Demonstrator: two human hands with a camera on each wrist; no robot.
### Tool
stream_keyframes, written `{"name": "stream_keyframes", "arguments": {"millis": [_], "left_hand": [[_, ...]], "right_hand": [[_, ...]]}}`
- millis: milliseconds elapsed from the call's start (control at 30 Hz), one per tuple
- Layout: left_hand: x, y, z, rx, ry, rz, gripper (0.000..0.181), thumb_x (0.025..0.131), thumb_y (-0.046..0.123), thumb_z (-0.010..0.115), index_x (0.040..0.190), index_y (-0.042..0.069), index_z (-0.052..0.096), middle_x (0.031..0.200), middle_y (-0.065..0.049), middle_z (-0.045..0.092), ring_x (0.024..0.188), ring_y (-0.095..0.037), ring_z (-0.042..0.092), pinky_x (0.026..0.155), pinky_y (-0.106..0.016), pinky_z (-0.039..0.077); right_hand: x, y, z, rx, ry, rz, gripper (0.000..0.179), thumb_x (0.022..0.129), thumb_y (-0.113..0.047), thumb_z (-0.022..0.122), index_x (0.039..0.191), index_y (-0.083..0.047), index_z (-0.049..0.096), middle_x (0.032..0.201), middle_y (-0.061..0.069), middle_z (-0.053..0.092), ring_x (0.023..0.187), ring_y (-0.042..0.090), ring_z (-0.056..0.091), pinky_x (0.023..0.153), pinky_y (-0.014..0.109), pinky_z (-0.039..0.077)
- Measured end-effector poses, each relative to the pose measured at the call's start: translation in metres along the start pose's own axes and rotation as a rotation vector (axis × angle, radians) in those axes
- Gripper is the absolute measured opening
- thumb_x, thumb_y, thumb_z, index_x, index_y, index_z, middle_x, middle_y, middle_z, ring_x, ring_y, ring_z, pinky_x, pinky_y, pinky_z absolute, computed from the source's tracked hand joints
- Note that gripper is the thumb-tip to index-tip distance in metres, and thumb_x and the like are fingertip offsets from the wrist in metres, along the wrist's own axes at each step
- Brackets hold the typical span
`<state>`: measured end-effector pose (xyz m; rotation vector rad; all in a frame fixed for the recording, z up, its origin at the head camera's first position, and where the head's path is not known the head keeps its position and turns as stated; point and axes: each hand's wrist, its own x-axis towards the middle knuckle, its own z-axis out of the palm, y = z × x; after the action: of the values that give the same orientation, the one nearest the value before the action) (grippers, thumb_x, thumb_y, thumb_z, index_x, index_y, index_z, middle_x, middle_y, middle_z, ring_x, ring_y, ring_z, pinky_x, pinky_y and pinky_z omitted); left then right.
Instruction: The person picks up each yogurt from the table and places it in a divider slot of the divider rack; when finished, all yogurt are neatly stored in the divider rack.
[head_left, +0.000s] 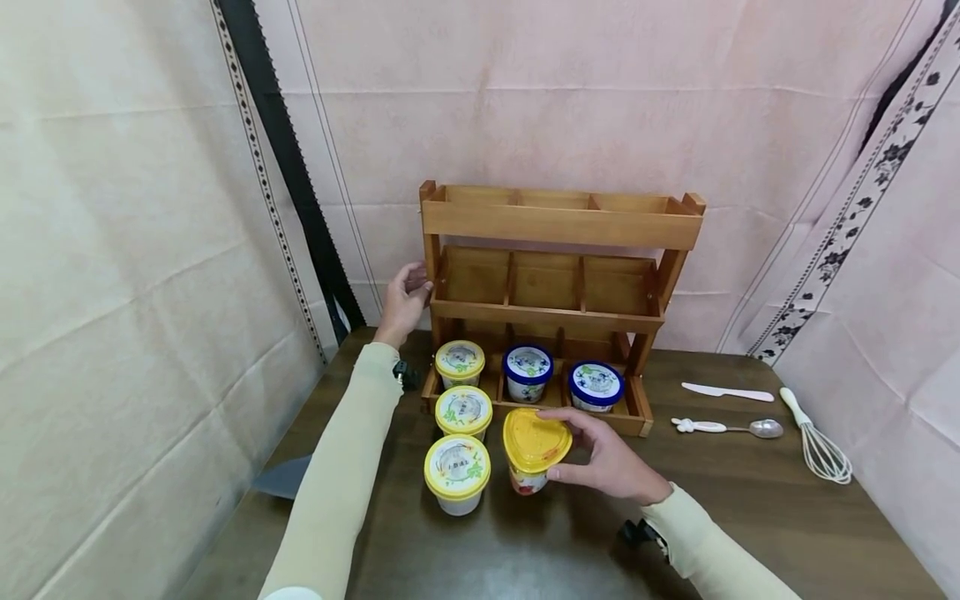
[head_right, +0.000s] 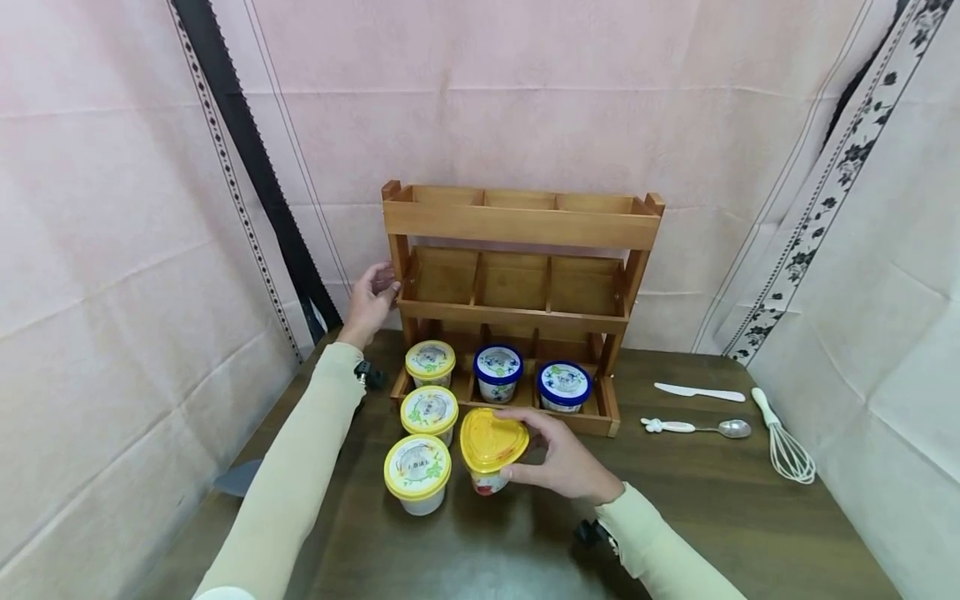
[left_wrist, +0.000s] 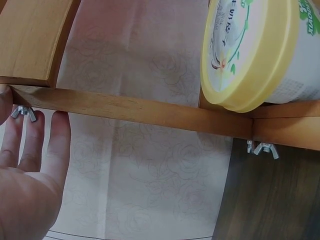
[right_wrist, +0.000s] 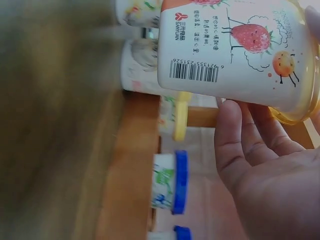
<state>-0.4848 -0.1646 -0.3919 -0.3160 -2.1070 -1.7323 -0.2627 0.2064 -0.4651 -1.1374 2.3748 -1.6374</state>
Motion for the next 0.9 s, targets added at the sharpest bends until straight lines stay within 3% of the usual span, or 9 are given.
{"name": "stream_keyframes", "arguments": {"millis": [533,900], "left_hand": [[0.002,0.005,-0.003,0.005,0.0,0.003,0.042,0.108,0.013,0.062,0.149,0.02,0.057,0.143,-0.01,0.06,0.133,-0.028,0.059,0.111,-0.048,0.054],[0.001,0.002,0.0,0.008,0.003,0.004,0.041,0.107,0.011,0.062,0.147,0.018,0.057,0.141,-0.01,0.061,0.132,-0.028,0.059,0.111,-0.048,0.053]], "right_hand": [[0.015,-0.038,-0.05,-0.038,0.165,-0.047,0.074,0.092,0.0,0.079,0.157,-0.016,0.047,0.147,0.01,0.056,0.121,0.015,0.066,0.099,0.027,0.06],[0.028,-0.052,-0.088,-0.067,0.304,-0.063,0.081,0.094,0.004,0.076,0.162,-0.018,0.039,0.148,0.01,0.052,0.126,0.011,0.065,0.102,0.022,0.056]]}}
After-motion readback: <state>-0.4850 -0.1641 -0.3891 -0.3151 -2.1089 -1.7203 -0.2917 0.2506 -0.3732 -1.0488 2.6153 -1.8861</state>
